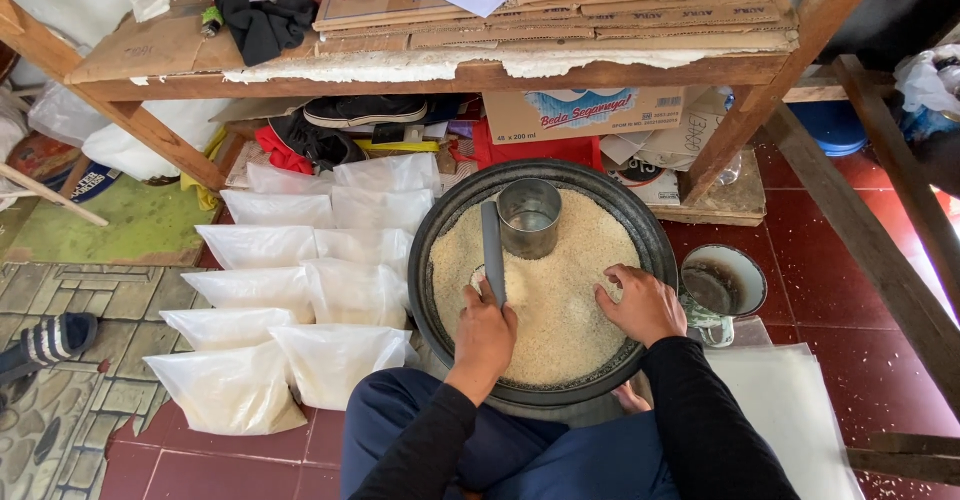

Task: A person is sitting on the floor, scooping rice from a large black basin into small plastic bags using a metal cup, then setting the filled bags aside.

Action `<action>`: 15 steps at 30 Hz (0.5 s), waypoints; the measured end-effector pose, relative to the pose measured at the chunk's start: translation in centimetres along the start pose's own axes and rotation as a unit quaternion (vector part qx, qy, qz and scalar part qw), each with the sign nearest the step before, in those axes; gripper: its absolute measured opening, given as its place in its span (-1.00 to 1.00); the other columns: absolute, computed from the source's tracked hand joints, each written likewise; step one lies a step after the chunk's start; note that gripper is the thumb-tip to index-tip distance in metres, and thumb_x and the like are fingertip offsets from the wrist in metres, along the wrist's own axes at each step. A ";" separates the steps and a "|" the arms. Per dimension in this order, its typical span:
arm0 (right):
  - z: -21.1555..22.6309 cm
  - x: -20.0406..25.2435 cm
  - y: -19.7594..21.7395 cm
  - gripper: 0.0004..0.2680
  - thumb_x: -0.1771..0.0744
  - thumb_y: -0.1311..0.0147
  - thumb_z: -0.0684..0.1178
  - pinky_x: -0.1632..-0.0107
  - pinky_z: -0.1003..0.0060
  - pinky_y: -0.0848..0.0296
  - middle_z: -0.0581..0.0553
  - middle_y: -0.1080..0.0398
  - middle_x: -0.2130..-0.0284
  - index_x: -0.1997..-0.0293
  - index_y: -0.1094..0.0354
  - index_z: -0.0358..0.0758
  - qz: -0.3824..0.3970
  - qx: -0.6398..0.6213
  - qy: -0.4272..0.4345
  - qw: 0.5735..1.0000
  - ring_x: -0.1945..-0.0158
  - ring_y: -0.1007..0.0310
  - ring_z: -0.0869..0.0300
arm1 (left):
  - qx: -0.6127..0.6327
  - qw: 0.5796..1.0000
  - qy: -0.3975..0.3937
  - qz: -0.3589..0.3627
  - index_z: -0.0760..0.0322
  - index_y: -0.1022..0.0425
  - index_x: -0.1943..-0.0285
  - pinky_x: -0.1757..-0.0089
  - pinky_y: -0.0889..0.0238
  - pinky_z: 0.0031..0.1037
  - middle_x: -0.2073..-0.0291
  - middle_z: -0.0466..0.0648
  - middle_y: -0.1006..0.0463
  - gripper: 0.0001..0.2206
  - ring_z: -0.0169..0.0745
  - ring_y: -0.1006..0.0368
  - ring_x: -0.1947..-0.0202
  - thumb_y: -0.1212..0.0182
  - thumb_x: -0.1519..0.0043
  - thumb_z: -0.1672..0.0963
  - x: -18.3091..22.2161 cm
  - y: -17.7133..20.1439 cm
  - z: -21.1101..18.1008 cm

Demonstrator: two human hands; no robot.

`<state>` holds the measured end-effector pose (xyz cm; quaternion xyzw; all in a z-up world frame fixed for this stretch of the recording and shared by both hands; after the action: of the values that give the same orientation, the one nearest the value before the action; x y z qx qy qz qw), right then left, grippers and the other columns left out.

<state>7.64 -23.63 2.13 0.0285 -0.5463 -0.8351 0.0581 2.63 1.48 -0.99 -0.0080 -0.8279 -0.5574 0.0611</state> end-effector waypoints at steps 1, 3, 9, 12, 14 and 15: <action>0.0 0.0 0.0 -0.75 -0.32 -0.04 0.20 0.01 0.07 -0.59 -0.07 -0.61 0.16 0.01 -0.46 -0.02 0.000 0.000 0.000 1.000 0.01 -0.62 0.08 | 0.000 1.000 0.000 0.000 0.68 -0.04 -0.47 0.35 -0.60 -0.21 -0.19 0.48 -0.17 -0.45 0.29 -0.55 0.11 0.21 -0.42 0.07 0.0 -0.3 -0.2; 0.1 0.0 0.1 -0.75 -0.31 -0.06 0.19 0.01 0.04 -0.59 -0.08 -0.61 0.16 0.03 -0.47 -0.04 -0.002 -0.003 -0.003 1.000 0.01 -0.62 0.06 | 0.017 1.000 0.009 -0.020 0.72 -0.14 -0.41 0.39 -0.58 -0.13 -0.09 0.40 -0.29 -0.42 0.36 -0.60 0.24 0.06 -0.36 0.04 0.1 -0.7 -0.6; 0.1 0.0 0.2 -0.75 -0.31 -0.05 0.21 0.02 0.06 -0.59 -0.07 -0.61 0.18 0.05 -0.48 -0.03 0.000 -0.010 -0.004 1.000 0.02 -0.62 0.08 | 0.037 0.999 0.001 -0.008 0.77 -0.09 -0.39 0.51 -0.58 -0.23 -0.08 0.48 -0.26 -0.44 0.37 -0.60 0.29 0.11 -0.39 0.06 0.8 -0.5 -2.5; -0.1 -0.1 0.0 -0.76 -0.31 -0.07 0.21 0.02 0.07 -0.59 -0.05 -0.61 0.19 0.06 -0.48 -0.01 -0.003 -0.008 -0.003 1.000 0.03 -0.62 0.09 | 0.076 0.997 0.006 0.002 0.77 -0.10 -0.37 0.50 -0.60 -0.18 -0.05 0.52 -0.28 -0.38 0.46 -0.59 0.27 -0.03 -0.33 0.03 0.7 -0.2 -1.8; -0.2 -0.2 0.0 -0.76 -0.31 -0.07 0.21 0.03 0.07 -0.60 -0.05 -0.61 0.19 0.07 -0.48 -0.01 -0.006 -0.007 -0.001 1.000 0.04 -0.62 0.09 | 0.084 0.996 0.006 0.001 0.75 -0.11 -0.38 0.50 -0.59 -0.16 -0.02 0.48 -0.31 -0.38 0.46 -0.59 0.27 -0.06 -0.32 0.04 1.1 0.5 -1.4; -0.2 -0.2 -0.1 -0.77 -0.31 -0.06 0.20 0.03 0.08 -0.60 -0.05 -0.61 0.20 0.07 -0.49 -0.01 -0.007 -0.005 0.001 1.000 0.04 -0.63 0.10 | 0.091 0.996 0.007 0.000 0.73 -0.12 -0.39 0.50 -0.58 -0.14 0.00 0.45 -0.33 -0.38 0.46 -0.59 0.27 -0.08 -0.31 0.05 1.3 0.9 -1.2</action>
<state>7.81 -23.72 1.99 0.0331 -0.5416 -0.8383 0.0530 1.49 0.62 0.40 0.0017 -0.8749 -0.4797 0.0670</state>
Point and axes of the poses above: each hand's wrist, its own x-axis away from the middle knuckle, its own y-axis out of the back of the hand, z = x × y, the point moved 6 cm from there along -x, towards the middle knuckle
